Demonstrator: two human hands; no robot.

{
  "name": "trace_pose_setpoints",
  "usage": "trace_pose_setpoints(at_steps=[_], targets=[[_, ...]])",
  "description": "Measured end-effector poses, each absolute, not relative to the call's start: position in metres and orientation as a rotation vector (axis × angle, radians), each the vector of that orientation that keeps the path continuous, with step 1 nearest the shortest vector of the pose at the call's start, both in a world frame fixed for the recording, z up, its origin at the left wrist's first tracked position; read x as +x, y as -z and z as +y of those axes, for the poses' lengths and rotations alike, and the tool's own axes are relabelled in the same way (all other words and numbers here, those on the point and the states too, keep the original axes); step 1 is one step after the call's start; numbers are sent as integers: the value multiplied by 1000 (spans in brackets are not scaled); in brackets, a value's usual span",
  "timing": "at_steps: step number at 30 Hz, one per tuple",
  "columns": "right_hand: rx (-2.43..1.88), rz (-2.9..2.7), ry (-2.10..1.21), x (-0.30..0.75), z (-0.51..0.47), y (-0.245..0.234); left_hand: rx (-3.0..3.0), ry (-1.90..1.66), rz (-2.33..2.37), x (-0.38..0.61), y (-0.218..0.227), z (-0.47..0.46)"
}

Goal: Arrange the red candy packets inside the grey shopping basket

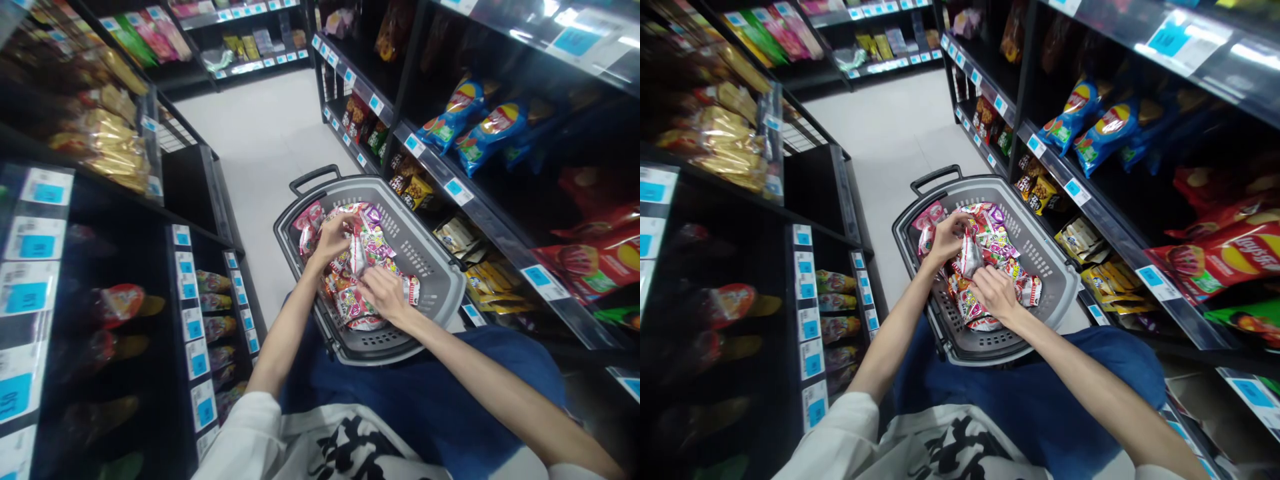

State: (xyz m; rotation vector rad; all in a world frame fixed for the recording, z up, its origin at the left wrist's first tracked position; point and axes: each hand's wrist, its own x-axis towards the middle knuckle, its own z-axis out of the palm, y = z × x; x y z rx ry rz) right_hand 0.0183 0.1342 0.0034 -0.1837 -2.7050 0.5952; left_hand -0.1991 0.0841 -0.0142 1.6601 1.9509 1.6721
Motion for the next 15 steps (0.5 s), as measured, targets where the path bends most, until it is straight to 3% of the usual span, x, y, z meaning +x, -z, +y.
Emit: trace_pose_setpoints(at_steps=[6, 15], targets=[[20, -2687, -334, 17, 142, -19, 1682, -1644, 2210, -200, 6, 77], [157, -2489, -154, 15, 138, -22, 1838, -1618, 2213, -199, 9, 78]])
